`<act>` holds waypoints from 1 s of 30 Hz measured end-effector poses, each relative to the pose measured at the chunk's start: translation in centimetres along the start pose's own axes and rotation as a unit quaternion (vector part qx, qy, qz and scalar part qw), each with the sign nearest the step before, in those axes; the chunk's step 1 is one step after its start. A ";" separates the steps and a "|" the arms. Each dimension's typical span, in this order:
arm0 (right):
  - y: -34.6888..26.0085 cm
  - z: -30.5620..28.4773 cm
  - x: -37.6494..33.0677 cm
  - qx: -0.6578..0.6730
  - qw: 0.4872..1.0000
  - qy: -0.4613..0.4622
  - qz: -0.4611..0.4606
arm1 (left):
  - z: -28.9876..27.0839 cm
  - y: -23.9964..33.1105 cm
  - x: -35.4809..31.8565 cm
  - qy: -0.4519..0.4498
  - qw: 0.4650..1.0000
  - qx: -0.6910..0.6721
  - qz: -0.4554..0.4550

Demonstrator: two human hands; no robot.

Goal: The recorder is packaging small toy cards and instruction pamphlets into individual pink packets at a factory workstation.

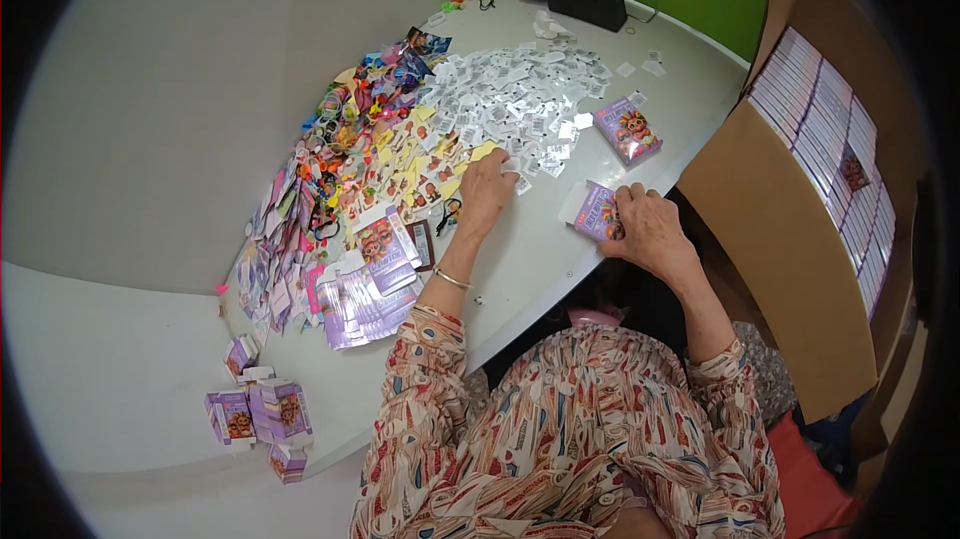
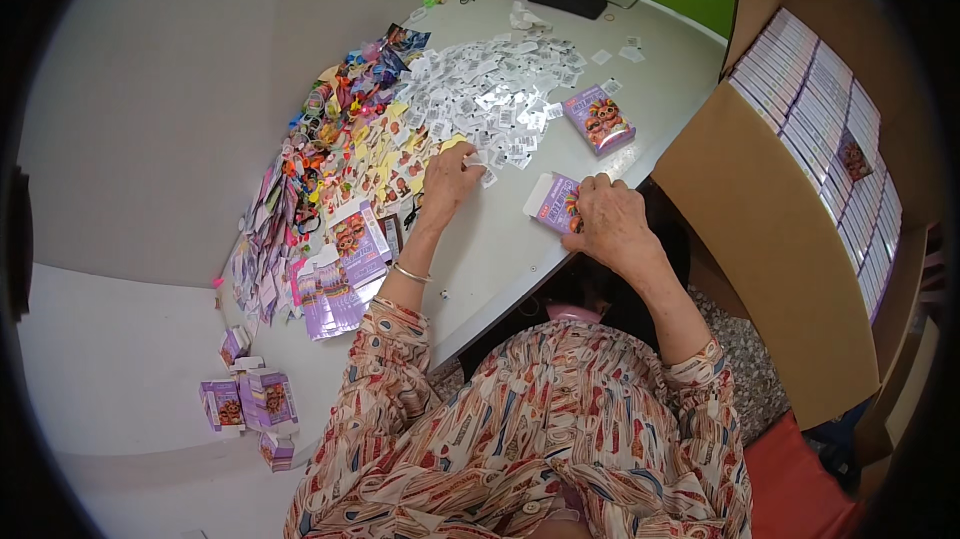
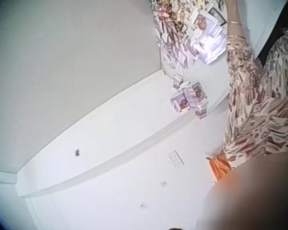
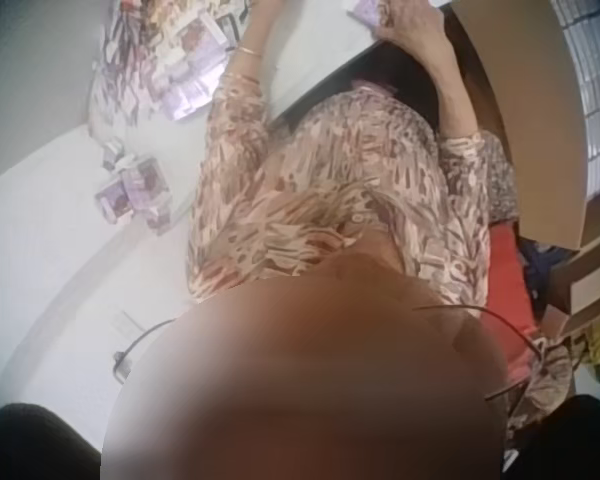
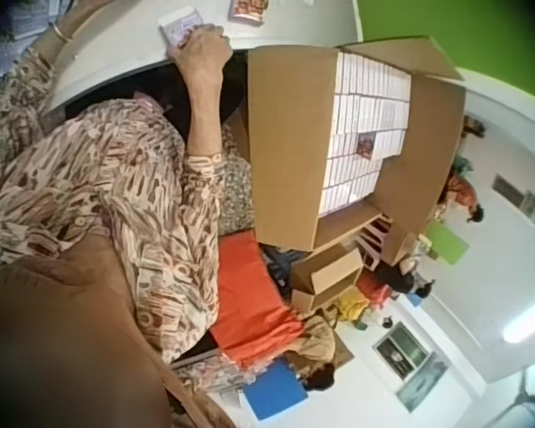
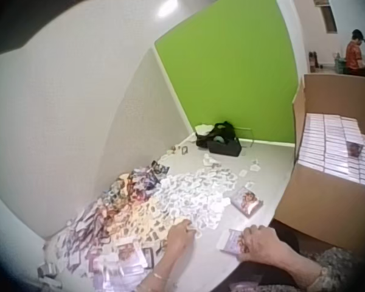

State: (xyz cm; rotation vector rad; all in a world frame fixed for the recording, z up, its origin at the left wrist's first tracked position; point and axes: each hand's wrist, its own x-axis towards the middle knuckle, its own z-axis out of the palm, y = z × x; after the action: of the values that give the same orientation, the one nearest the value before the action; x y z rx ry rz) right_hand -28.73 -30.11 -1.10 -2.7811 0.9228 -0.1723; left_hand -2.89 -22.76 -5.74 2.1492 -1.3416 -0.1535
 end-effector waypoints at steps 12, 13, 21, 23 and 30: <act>0.0 0.0 -0.2 0.012 1.000 -0.010 0.005 | -0.7 -1.1 0.7 -0.045 0.998 -0.033 -0.031; 0.1 0.1 -0.2 0.012 1.000 -0.010 0.007 | -1.1 -1.1 0.5 -0.040 0.994 -0.082 -0.061; 0.4 0.2 0.0 0.023 1.000 -0.017 0.011 | -1.4 1.7 -1.4 -0.077 0.994 0.045 0.065; 0.2 0.1 0.0 0.026 1.000 -0.012 0.005 | -1.1 1.6 -1.3 -0.051 0.995 0.056 0.066; -0.3 0.6 0.0 0.025 1.000 -0.002 -0.007 | -1.3 1.3 -1.7 -0.041 0.994 -0.097 -0.005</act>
State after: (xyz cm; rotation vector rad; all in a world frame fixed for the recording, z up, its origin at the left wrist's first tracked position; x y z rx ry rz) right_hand -28.44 -29.76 -1.65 -2.7415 0.8860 -0.1893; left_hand -4.24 -21.13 -4.33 2.0048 -1.3049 -0.3641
